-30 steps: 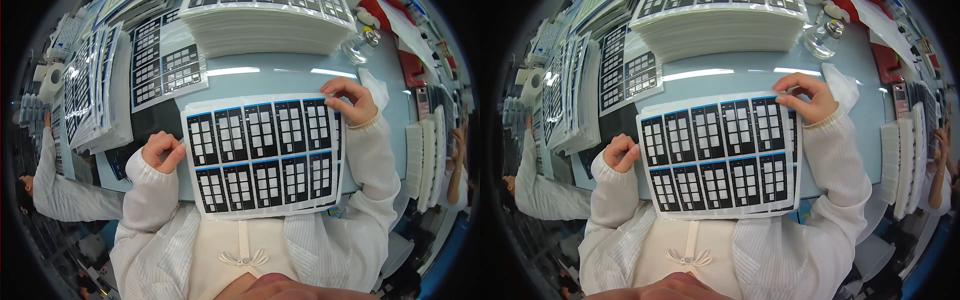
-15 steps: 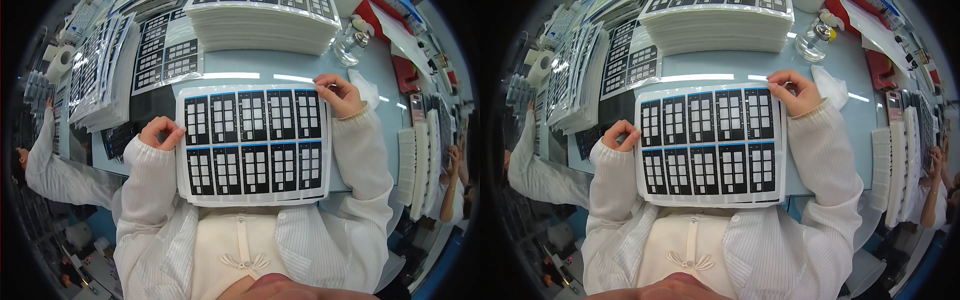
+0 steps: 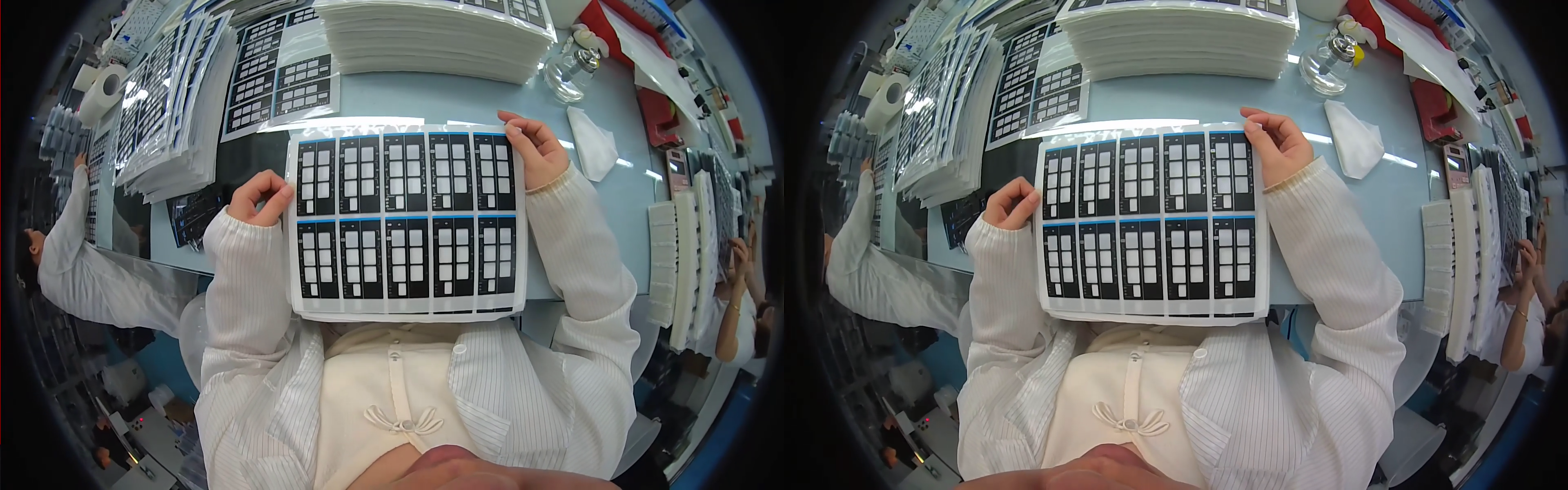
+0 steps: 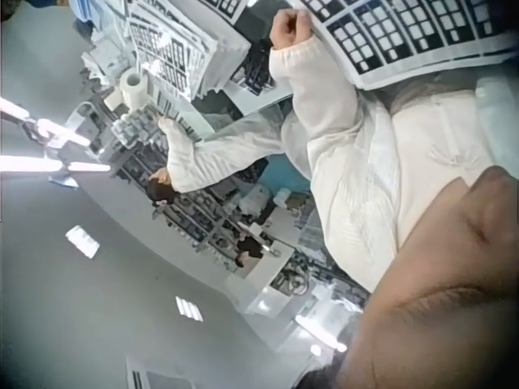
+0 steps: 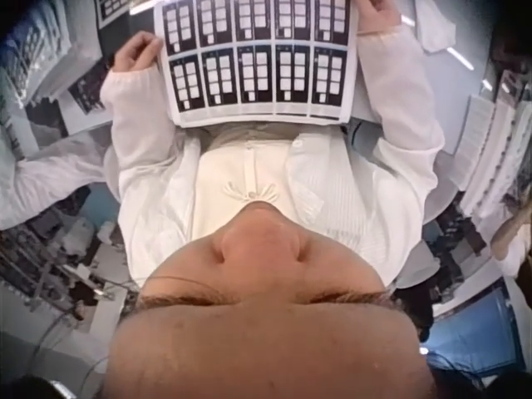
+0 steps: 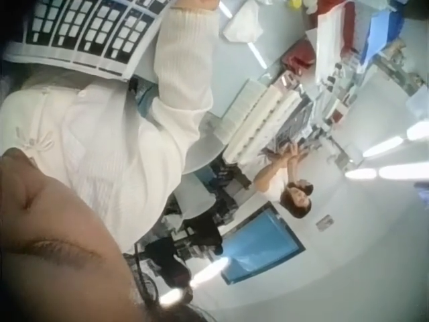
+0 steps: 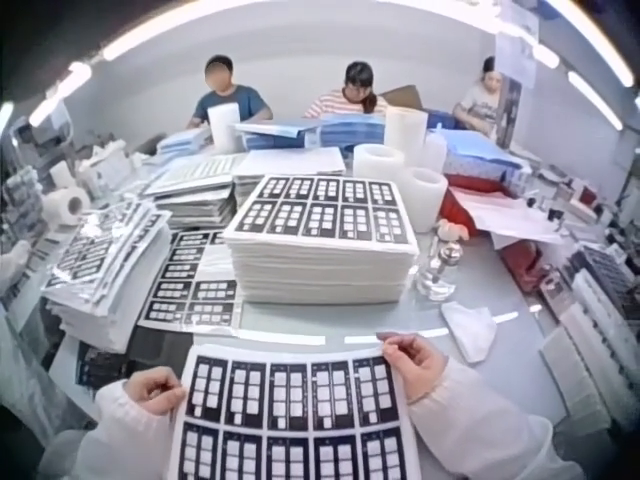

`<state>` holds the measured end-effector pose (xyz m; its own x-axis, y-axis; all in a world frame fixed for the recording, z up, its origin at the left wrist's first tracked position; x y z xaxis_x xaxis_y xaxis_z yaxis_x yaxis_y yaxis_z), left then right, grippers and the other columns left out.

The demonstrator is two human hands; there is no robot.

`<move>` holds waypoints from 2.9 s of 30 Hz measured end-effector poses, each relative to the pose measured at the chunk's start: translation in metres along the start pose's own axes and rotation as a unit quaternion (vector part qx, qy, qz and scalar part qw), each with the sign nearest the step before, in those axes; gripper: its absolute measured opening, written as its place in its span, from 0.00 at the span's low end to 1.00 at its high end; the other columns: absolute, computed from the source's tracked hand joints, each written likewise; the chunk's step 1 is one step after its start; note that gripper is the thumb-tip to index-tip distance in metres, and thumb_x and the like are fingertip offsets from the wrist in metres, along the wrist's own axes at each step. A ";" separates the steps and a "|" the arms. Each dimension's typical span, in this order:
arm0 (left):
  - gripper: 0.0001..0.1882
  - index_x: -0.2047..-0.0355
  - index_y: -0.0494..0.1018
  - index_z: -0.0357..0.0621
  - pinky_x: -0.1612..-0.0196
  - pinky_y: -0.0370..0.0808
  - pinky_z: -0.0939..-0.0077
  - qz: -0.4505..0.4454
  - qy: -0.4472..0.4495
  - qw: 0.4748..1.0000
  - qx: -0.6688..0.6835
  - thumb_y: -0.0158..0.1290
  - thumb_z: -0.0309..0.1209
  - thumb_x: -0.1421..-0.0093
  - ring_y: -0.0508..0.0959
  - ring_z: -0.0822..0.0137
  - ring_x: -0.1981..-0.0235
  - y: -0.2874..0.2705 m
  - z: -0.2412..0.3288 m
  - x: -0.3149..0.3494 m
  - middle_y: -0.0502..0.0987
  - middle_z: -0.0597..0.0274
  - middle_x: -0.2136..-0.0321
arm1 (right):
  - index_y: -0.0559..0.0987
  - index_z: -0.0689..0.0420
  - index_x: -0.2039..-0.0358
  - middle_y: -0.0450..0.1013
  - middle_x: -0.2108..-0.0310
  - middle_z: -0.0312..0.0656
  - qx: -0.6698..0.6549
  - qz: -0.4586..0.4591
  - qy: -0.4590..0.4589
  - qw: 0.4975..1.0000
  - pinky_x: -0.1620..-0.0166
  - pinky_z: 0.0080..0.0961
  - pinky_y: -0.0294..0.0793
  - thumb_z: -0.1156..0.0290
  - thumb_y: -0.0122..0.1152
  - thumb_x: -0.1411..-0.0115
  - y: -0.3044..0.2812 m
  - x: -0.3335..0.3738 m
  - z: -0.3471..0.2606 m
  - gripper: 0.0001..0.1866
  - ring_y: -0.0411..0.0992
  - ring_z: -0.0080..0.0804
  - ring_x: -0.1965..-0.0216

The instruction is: Inspecting and organizing sheets of printed labels or stickers at a workstation.

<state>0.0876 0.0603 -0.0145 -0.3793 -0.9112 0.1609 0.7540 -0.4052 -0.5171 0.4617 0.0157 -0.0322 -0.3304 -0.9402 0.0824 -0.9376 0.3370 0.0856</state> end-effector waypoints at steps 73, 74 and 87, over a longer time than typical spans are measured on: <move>0.11 0.85 0.66 0.35 0.75 0.63 0.80 -0.086 0.129 0.986 0.063 0.50 0.27 0.48 0.68 0.68 0.80 0.009 0.033 0.000 0.72 0.56 0.80 | 0.77 0.65 0.75 0.75 0.79 0.42 0.128 -0.404 0.256 0.869 0.80 0.13 0.69 0.73 0.54 0.43 0.016 0.043 -0.018 0.09 0.74 0.23 0.81; 0.12 0.85 0.66 0.35 0.75 0.63 0.80 -0.082 0.130 0.986 0.057 0.50 0.27 0.48 0.68 0.68 0.81 0.009 0.033 0.000 0.71 0.57 0.80 | 0.77 0.65 0.75 0.75 0.79 0.42 0.125 -0.406 0.242 0.872 0.80 0.13 0.69 0.73 0.54 0.43 0.016 0.042 -0.020 0.09 0.74 0.23 0.81; 0.13 0.83 0.65 0.34 0.76 0.61 0.80 -0.085 0.097 0.988 0.081 0.46 0.28 0.44 0.65 0.70 0.82 0.009 0.022 0.004 0.68 0.58 0.82 | 0.76 0.66 0.77 0.75 0.81 0.46 0.081 -0.417 0.203 0.882 0.81 0.14 0.71 0.75 0.53 0.43 0.019 0.041 -0.023 0.09 0.75 0.28 0.81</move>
<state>0.1045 0.0513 0.0001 -0.5912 -0.8041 0.0621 0.7410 -0.5720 -0.3519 0.4325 -0.0152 -0.0043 0.5171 -0.7518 0.4090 -0.8503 -0.5060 0.1450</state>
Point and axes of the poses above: each hand's wrist, its own x-axis away from the middle knuckle, its own y-axis out of the palm, z = x × y, the point moved 9 cm from there along -x, towards the middle knuckle
